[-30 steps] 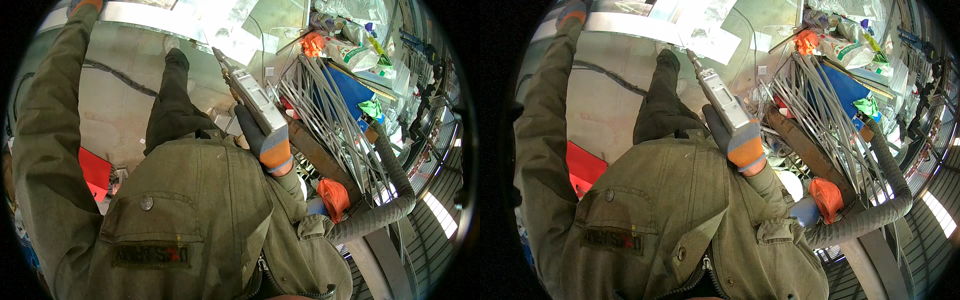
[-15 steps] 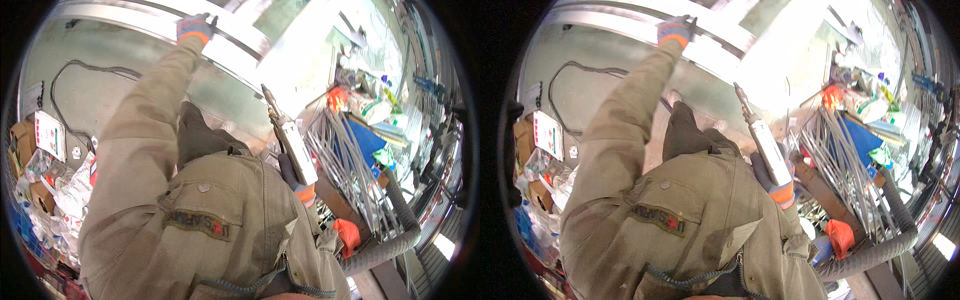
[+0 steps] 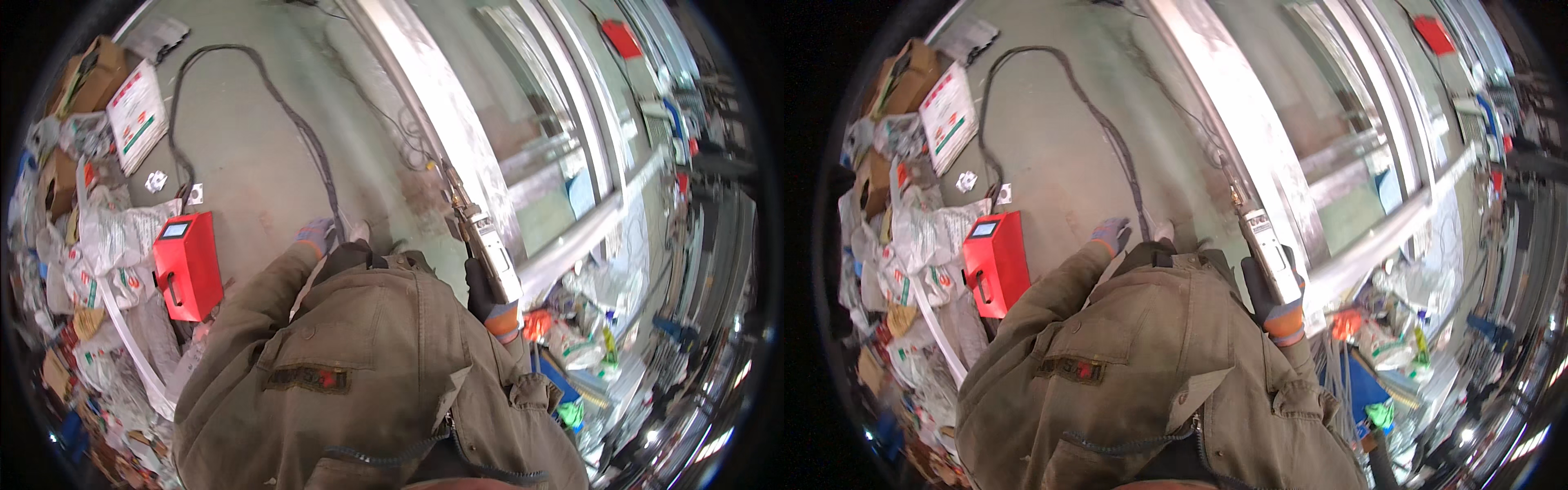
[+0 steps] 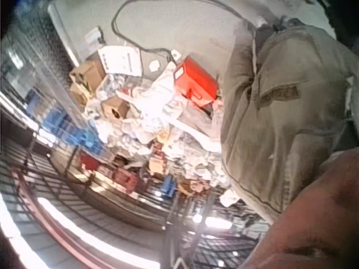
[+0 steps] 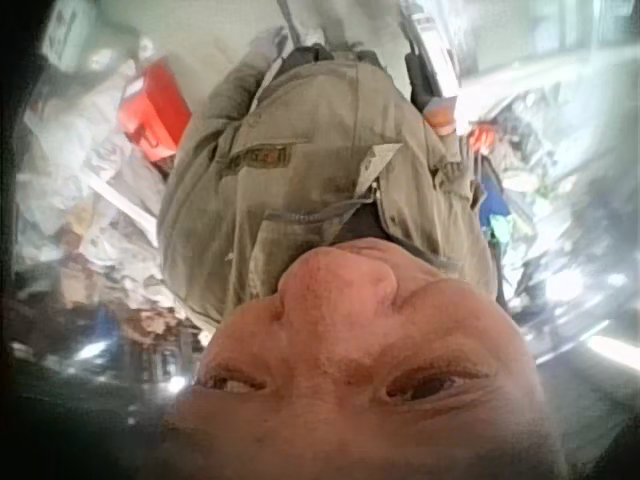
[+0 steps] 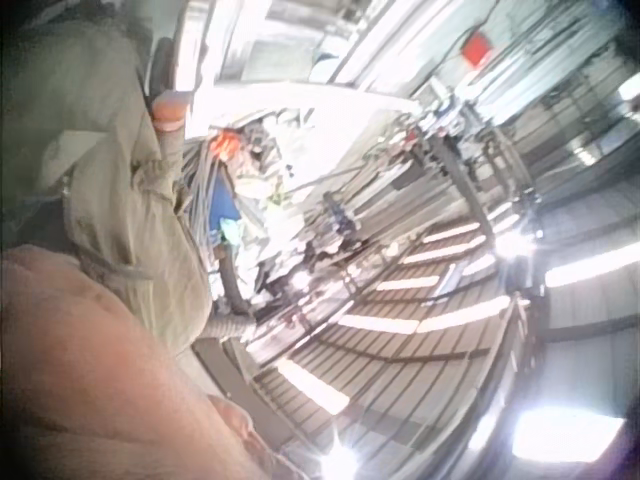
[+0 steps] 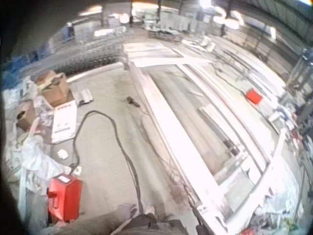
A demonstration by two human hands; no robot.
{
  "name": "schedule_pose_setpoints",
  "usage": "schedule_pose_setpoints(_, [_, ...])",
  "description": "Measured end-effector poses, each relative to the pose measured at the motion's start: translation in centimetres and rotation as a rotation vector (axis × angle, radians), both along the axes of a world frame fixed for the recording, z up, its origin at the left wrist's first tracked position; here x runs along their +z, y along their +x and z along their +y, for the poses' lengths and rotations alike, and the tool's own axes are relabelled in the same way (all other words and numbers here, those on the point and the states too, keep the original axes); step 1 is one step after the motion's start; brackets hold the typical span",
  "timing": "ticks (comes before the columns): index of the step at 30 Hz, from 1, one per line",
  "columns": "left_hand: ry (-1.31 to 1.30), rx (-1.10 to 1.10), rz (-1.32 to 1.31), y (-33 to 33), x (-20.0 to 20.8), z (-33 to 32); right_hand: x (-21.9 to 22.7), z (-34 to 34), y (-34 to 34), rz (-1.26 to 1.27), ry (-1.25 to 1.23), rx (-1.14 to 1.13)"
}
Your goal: The person grinds the edges of aluminum frame pieces with an angle grinder, then welds them together using a welding torch. They repeatedly position and weld multiple frame sections on a workbench.
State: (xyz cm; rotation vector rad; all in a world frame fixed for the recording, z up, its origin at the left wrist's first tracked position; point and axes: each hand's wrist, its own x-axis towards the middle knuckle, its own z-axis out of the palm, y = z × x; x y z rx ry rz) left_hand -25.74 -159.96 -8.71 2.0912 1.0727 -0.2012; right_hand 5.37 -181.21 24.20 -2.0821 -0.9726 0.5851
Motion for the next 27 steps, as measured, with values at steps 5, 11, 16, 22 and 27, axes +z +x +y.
schedule_pose_setpoints(5, [-0.032, 0.545, 0.144, -14.6, -7.9, 3.7, -2.2, 12.9, 0.8, -0.008, 0.060, 0.250])
schedule_pose_setpoints(11, [-0.449, 1.230, -0.153, -24.4, -17.2, 4.8, -4.4, 28.7, -0.6, 0.039, 0.158, 0.376])
schedule_pose_setpoints(16, [-0.758, 1.286, -0.048, -26.1, -12.9, 6.8, -6.9, 41.2, -1.5, 0.122, 0.025, 0.429])
schedule_pose_setpoints(22, [-0.851, 1.411, -0.107, -27.5, -11.4, 14.9, -9.7, 52.1, -3.4, 0.143, -0.040, 0.444])
schedule_pose_setpoints(27, [-0.935, 1.469, -0.171, -30.2, -14.4, 23.2, -12.3, 62.4, -6.6, 0.143, -0.217, 0.432])
